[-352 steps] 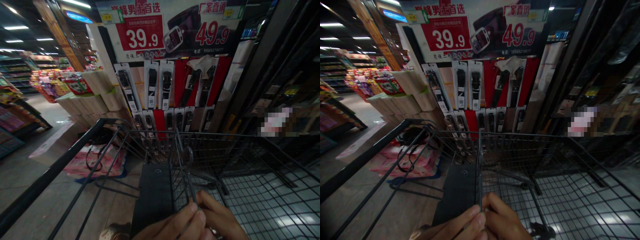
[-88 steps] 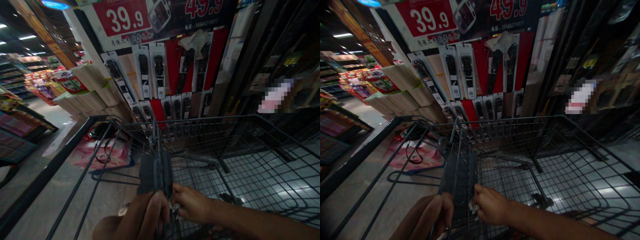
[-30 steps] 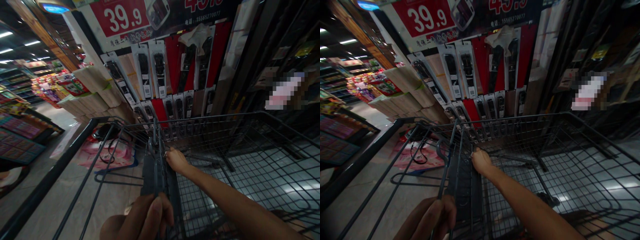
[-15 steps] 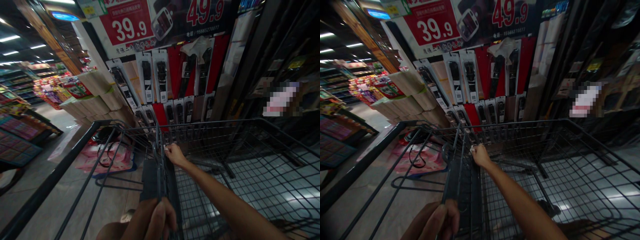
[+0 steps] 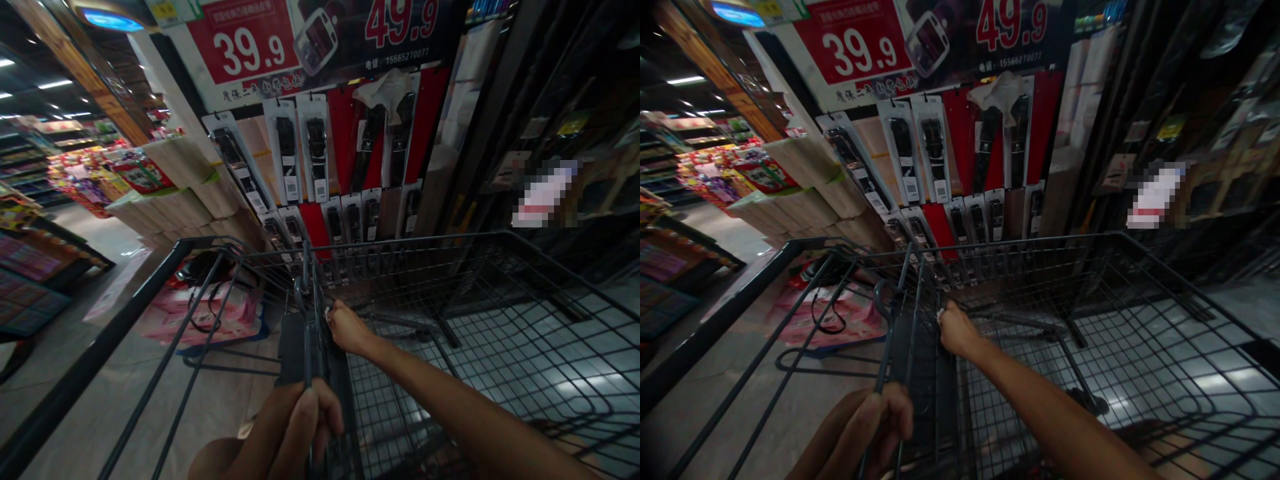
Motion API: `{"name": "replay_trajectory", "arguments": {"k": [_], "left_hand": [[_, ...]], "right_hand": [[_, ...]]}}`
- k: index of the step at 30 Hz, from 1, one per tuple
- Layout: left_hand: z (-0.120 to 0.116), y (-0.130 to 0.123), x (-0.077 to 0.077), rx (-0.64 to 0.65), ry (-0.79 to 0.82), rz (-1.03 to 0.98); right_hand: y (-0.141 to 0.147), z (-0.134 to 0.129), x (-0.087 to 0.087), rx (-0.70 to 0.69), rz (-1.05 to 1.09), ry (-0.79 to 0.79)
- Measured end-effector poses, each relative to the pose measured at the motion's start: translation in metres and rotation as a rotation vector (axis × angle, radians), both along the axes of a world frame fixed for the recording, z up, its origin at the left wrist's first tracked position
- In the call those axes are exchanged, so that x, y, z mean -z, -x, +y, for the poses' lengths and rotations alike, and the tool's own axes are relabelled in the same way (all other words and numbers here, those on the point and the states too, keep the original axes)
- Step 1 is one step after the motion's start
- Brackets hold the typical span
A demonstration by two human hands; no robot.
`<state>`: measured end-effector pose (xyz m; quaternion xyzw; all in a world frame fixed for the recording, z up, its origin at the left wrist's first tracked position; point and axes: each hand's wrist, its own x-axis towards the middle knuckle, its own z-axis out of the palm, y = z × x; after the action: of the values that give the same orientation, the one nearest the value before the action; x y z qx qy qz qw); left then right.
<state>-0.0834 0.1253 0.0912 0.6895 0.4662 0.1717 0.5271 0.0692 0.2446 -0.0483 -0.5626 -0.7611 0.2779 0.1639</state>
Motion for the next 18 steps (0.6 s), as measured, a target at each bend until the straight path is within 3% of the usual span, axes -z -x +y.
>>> {"name": "replay_trajectory", "arguments": {"k": [7,14,18], "left_hand": [[-0.008,-0.009,-0.008,-0.094,-0.023,0.043],[-0.003,-0.002,-0.003,-0.021,-0.056,0.019],[-0.003,-0.002,-0.004,-0.017,-0.088,0.008]], "right_hand": [[0.000,-0.040,-0.014,0.028,0.105,0.144],[0.000,-0.090,-0.020,0.056,0.342,0.322],[-0.001,-0.105,-0.022,0.067,0.347,0.460]]}}
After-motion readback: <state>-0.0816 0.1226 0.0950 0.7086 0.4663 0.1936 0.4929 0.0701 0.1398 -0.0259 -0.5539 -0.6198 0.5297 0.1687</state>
